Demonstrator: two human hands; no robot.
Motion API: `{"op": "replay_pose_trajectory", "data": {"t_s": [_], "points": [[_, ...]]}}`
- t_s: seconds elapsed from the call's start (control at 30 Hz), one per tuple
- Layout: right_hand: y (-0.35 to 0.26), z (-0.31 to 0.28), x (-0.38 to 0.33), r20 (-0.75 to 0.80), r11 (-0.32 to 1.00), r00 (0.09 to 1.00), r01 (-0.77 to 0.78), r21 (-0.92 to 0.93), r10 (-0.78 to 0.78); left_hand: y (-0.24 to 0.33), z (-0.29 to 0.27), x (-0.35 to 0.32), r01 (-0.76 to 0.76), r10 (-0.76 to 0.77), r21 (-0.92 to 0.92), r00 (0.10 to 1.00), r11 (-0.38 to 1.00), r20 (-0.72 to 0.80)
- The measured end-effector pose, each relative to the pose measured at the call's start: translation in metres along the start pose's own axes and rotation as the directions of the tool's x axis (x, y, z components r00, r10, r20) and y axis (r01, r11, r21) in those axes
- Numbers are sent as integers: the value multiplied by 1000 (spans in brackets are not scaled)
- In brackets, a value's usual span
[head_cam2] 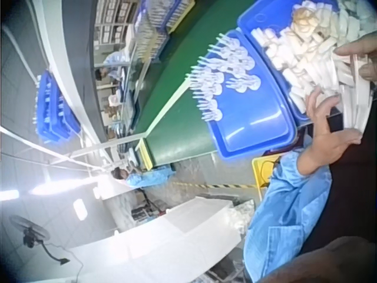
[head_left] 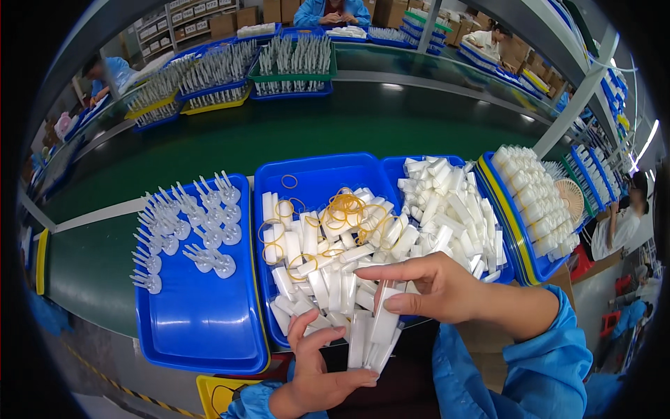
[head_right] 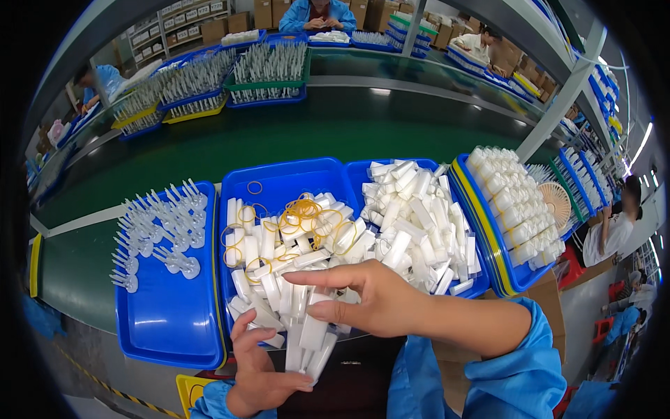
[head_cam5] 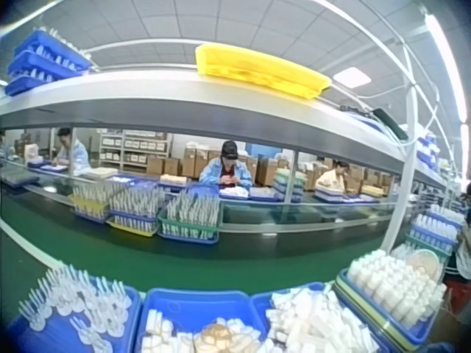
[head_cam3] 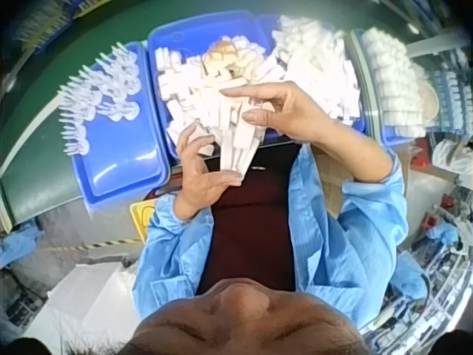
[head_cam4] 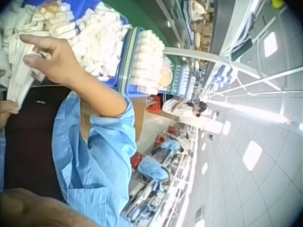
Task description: Assembling small plastic tube components and placing them into organized trays on a factory production line.
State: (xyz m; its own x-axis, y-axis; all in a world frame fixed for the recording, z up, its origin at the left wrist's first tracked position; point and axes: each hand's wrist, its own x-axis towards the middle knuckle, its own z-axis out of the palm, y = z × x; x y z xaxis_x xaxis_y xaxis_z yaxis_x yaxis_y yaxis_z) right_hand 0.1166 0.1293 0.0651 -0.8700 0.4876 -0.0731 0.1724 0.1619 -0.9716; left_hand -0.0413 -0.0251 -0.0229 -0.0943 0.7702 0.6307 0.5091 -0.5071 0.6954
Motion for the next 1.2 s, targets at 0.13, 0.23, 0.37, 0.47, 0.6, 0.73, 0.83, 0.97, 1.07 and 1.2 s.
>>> {"op": "replay_pose_trajectory", "data": {"t_s": [0.13,0.23,0.37,0.47,0.6,0.73,0.83,0.97,1.07,1.2], "points": [[4,9,-8,38,987,993,117,-109,-114,0,1,1,-55,55,30,998,998,-8],[6,26,-15,71,994,992,103,-44,-100,2,15,-2,-76,44,-129,971,989,-236],[7,31,-21,79,985,986,154,-78,-147,8,12,8,-153,138,-9,914,988,-382],[-7,31,-23,129,913,937,345,-219,-324,5,6,3,-78,15,-232,965,970,-264],[-45,37,-16,362,669,744,666,-329,-562,25,-4,3,292,-230,-872,949,392,215],[-42,44,7,526,642,612,751,-154,-591,1,-6,-15,586,-212,-702,807,405,551],[-24,26,36,473,694,727,661,-287,-498,1,-7,-8,680,-250,-693,733,241,632],[1,-15,102,196,480,909,366,-797,-368,10,-6,8,652,-330,-706,754,277,567],[19,-20,131,122,347,974,182,-920,-190,24,-4,20,697,-379,-706,692,127,615],[39,-2,154,-11,230,996,11,-973,-93,23,-3,15,695,-449,-680,697,231,559]]}}
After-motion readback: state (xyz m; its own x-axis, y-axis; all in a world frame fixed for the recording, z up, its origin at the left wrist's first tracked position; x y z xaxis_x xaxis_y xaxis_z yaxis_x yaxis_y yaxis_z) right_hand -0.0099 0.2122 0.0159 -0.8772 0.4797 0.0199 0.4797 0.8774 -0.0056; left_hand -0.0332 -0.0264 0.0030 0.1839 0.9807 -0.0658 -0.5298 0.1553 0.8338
